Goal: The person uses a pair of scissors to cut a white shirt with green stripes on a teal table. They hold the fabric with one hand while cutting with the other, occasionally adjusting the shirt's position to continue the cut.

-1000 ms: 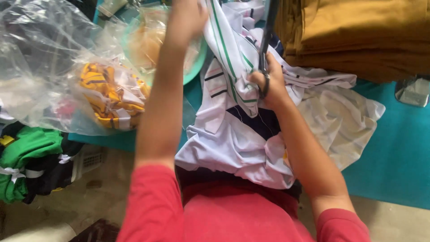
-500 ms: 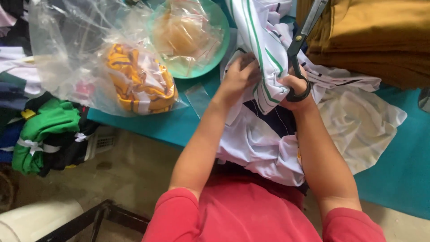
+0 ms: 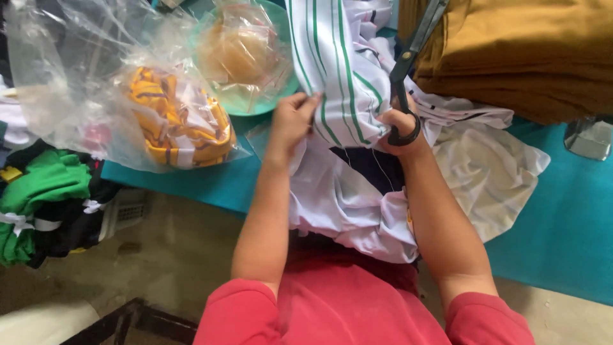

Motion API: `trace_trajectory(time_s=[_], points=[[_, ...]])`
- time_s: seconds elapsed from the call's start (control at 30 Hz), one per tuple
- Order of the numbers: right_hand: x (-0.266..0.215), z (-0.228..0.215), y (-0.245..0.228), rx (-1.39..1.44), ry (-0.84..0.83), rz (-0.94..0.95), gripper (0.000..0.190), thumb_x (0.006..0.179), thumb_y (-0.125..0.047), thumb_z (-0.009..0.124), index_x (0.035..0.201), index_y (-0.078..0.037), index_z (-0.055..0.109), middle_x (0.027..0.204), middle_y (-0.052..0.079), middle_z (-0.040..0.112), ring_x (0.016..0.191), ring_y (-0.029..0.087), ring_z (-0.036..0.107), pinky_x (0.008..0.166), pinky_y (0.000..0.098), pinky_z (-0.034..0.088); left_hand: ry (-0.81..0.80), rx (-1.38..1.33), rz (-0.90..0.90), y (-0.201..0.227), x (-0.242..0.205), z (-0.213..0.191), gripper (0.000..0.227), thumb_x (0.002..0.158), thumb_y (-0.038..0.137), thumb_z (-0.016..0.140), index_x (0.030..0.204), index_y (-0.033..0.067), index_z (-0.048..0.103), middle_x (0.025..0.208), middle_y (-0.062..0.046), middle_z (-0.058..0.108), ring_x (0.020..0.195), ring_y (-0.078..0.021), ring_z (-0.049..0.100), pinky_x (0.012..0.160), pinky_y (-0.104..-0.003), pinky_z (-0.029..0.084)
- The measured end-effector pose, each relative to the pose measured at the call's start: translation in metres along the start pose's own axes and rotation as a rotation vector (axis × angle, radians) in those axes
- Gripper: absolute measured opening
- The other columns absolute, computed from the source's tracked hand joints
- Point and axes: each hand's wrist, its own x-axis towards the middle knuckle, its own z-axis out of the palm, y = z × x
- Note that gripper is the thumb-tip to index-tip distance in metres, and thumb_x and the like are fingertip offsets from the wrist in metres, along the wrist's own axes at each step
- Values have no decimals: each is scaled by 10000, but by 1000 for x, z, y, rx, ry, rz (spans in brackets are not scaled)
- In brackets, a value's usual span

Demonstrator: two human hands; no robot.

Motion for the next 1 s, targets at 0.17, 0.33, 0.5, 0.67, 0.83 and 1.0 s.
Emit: trace_trajectory(time_s=[0.17, 0.33, 0.5, 0.67, 0.83, 1.0], points=[[-2, 3, -3, -163, -21, -98, 513, 675, 29, 617, 1183, -20, 574, 985, 14, 587, 1001, 164, 591, 894, 277, 451, -52, 77, 344, 27, -11, -37, 278, 1059, 366, 587, 1111, 135, 734, 1035, -73, 754, 1017, -116, 620, 1010, -396, 511], [0, -10, 10, -243, -11, -136, 566, 678, 7, 612, 1239, -44, 552, 1009, -10, 557, 1058, 166, 569, 967, 292, 440, -357, -444, 141, 3, -17, -46, 415, 1015, 198, 671, 1386, 105, 509, 1124, -33, 670, 992, -144, 682, 913, -385, 615], [1, -50, 49, -226, 81, -108, 671, 666, -6, 579, 1330, -100, 549, 944, -3, 560, 928, 145, 582, 884, 243, 418, -470, -221, 110, -7, -14, -45, 135, 832, 22, 817, 908, 17, 705, 691, -38, 638, 640, -126, 649, 626, -271, 559], [-5, -36, 24, -610, 282, -115, 662, 607, -111, 494, 1262, -170, 569, 882, -35, 407, 793, 100, 391, 766, 245, 340, -349, -207, 421, -10, -10, -41, 487, 1051, 163, 612, 1498, 110, 428, 1387, -107, 622, 1253, -258, 652, 1107, -385, 581], [-2, -44, 29, -540, 234, -157, 615, 724, -13, 501, 1322, -153, 542, 883, -56, 407, 699, 51, 375, 658, 205, 323, -601, -41, -34, -6, -28, -30, 419, 841, 219, 796, 1153, 51, 572, 1007, -81, 676, 776, -155, 677, 597, -271, 579], [1, -60, 23, -519, 261, -257, 622, 810, -6, 624, 1415, -124, 538, 1144, 5, 541, 890, 91, 486, 857, 235, 443, -550, -184, 59, -33, -19, -22, 280, 964, 214, 679, 1181, 48, 742, 1167, -45, 744, 1080, -150, 691, 955, -268, 569]])
